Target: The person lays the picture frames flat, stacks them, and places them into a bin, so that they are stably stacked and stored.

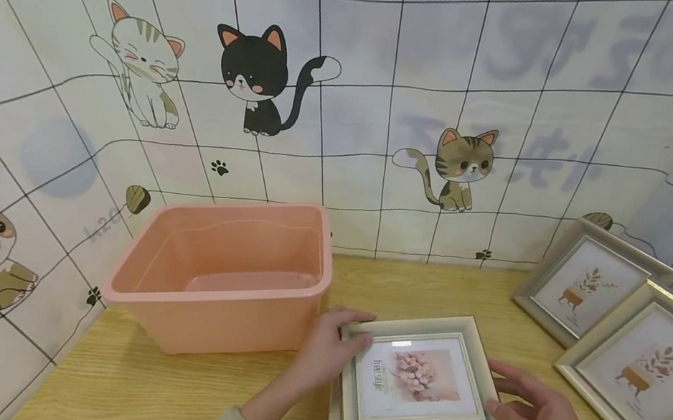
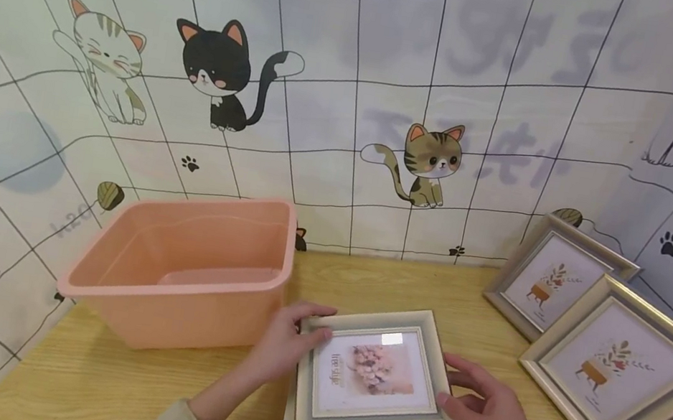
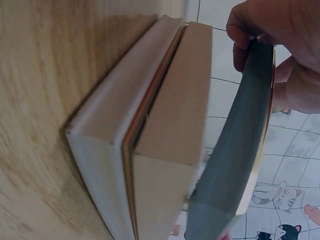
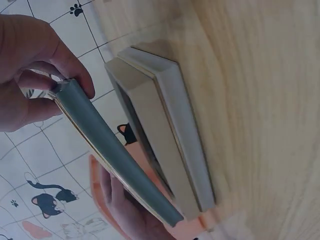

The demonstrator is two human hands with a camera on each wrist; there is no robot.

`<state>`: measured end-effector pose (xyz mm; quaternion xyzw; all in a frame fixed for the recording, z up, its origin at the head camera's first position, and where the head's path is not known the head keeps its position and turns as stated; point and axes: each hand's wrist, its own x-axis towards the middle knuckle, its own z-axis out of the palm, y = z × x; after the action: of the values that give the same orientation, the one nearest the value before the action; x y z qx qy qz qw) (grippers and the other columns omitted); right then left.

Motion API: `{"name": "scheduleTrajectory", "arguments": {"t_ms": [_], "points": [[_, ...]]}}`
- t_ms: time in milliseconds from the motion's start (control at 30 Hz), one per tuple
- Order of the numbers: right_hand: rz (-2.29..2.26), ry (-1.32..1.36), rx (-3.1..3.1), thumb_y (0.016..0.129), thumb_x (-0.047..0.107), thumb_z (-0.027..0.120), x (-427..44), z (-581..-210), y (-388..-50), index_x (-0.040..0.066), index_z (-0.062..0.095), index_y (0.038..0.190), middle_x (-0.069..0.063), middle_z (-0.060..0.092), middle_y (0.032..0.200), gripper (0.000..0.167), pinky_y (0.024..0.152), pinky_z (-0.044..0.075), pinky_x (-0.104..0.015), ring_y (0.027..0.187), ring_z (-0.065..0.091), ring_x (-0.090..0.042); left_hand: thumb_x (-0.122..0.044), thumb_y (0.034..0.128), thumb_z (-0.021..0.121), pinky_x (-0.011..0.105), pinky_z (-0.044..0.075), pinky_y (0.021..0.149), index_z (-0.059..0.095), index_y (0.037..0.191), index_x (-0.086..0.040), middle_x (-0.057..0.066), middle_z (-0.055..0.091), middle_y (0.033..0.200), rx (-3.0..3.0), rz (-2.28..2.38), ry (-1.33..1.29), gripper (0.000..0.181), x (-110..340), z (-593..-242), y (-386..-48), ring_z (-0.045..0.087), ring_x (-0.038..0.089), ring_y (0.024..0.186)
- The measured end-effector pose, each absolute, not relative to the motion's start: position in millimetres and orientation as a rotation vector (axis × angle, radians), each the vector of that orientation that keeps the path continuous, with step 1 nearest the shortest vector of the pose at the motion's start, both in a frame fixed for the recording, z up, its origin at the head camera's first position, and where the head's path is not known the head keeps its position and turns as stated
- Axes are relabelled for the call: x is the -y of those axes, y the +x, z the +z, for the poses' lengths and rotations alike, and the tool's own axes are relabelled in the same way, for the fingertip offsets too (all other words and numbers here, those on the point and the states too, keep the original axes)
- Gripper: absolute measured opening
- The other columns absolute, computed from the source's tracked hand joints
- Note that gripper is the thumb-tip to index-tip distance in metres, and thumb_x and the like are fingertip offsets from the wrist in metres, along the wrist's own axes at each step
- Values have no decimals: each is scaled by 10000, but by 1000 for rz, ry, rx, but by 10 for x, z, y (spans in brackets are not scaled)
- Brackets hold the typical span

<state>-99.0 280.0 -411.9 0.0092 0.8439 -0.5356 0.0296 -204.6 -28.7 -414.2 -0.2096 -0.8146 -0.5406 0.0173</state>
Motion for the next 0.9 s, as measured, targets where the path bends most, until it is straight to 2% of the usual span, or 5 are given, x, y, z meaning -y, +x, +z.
{"name": "scheduleTrajectory", "arguments": {"t_ms": [233,367,500,733,900], "points": [[-1507,24,-2654,971,95,698,-2682,-4190,-973,-117,410,1483,-241,637,1250,625,687,541,-286,844,663,-127,-38,899,725,295,452,730,758,1193,-29,69,666,1045,2552,-1653,-633,296,294,-4247,-2105,503,149,819],[-1391,36,-2708,956,134,727,-2662,-4220,-986,-101,453,1465,-202,646,1264,624,688,523,-269,853,630,-128,-43,902,719,327,466,765,745,1207,-13,102,667,1097,2590,-1635,-625,307,293,-4284,-2116,513,169,838],[-1339,17,-2749,948,146,740,-2665,-4252,-982,-97,492,1439,-193,652,1264,601,685,519,-265,872,623,-125,-63,916,718,369,485,829,739,1223,-30,109,668,1136,2617,-1593,-633,309,290,-4308,-2119,549,187,923],[-1363,21,-2719,934,137,757,-2657,-4304,-968,-80,557,1392,-205,633,1312,545,723,539,-266,961,633,-164,-58,929,719,334,464,779,741,1226,-59,82,660,1101,2643,-1533,-664,298,288,-4347,-2134,538,178,903],[-1402,81,-2667,929,140,760,-2641,-4314,-963,-68,550,1408,-197,618,1342,562,745,547,-273,1022,634,-213,-43,926,721,347,468,811,738,1221,-41,93,667,1113,2665,-1489,-666,295,298,-4379,-2140,565,192,958]]}}
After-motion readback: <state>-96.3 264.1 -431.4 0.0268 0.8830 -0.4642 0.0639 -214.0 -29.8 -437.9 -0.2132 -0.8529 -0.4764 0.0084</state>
